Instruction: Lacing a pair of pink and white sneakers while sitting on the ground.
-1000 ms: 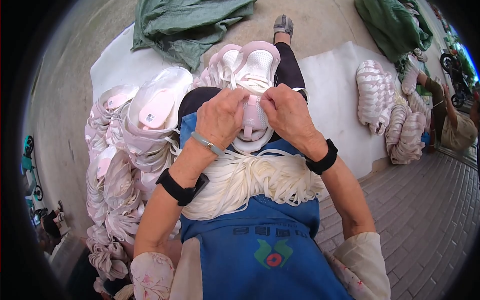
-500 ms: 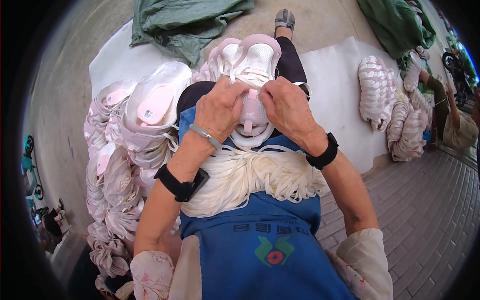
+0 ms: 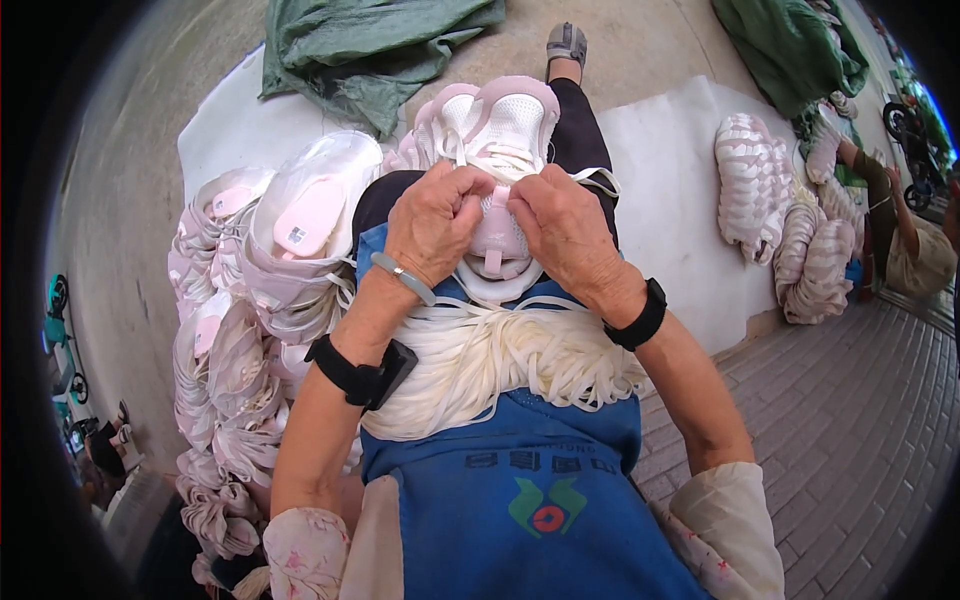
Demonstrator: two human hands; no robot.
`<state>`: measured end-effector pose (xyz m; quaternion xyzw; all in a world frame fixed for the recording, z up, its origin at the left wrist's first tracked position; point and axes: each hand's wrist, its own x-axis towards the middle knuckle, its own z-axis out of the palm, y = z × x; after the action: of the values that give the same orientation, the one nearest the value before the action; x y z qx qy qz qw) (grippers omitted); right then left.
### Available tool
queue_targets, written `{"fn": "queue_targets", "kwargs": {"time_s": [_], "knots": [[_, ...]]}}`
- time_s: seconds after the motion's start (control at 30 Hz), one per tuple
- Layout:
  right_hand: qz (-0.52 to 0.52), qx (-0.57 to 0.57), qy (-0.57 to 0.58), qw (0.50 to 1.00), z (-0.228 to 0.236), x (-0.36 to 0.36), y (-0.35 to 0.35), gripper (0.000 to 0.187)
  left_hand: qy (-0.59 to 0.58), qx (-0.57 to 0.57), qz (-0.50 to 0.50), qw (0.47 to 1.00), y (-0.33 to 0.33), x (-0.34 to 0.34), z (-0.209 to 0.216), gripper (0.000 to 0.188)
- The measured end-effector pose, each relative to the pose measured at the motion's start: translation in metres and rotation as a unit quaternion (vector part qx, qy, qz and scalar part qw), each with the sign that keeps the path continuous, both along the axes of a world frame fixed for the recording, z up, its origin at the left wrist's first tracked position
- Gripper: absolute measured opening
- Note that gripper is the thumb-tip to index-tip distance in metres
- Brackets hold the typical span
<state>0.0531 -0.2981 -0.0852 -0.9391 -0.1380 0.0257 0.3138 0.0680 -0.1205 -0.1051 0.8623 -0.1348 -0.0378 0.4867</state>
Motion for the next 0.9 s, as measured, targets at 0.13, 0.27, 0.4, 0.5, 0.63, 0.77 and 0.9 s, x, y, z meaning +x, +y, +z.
{"fn": "queue_targets", "kwargs": {"time_s": [0.13,0.27,0.4,0.5,0.63,0.77,0.9], "knots": [[-0.015,0.083,-0.038,0.996,-0.005,0.003,-0.003,0.011,0.008,0.015,-0.006,1.0,-0.001,0.003,0.002,0.017],[0.007,0.005,-0.044,0.999,0.003,-0.003,0.0,0.007,-0.017,0.035,-0.012,0.999,0.001,0.001,0.001,0.016],[-0.023,-0.078,-0.016,0.997,0.013,-0.008,0.01,0.009,-0.081,0.057,-0.017,0.995,-0.001,0.0,0.002,0.014],[-0.045,-0.093,-0.005,0.995,0.013,-0.008,0.011,0.008,-0.112,0.081,-0.015,0.99,-0.001,-0.001,0.004,0.013],[-0.054,-0.055,-0.008,0.997,0.003,-0.005,0.008,0.007,-0.114,0.108,-0.018,0.987,-0.001,-0.003,0.01,0.013],[-0.032,0.015,-0.052,0.998,-0.003,-0.003,0.006,0.008,-0.102,0.096,-0.027,0.99,-0.002,0.0,0.008,0.013],[-0.035,-0.037,-0.029,0.998,0.002,-0.006,0.009,0.01,-0.076,0.075,-0.016,0.994,0.0,0.001,0.008,0.013]]}}
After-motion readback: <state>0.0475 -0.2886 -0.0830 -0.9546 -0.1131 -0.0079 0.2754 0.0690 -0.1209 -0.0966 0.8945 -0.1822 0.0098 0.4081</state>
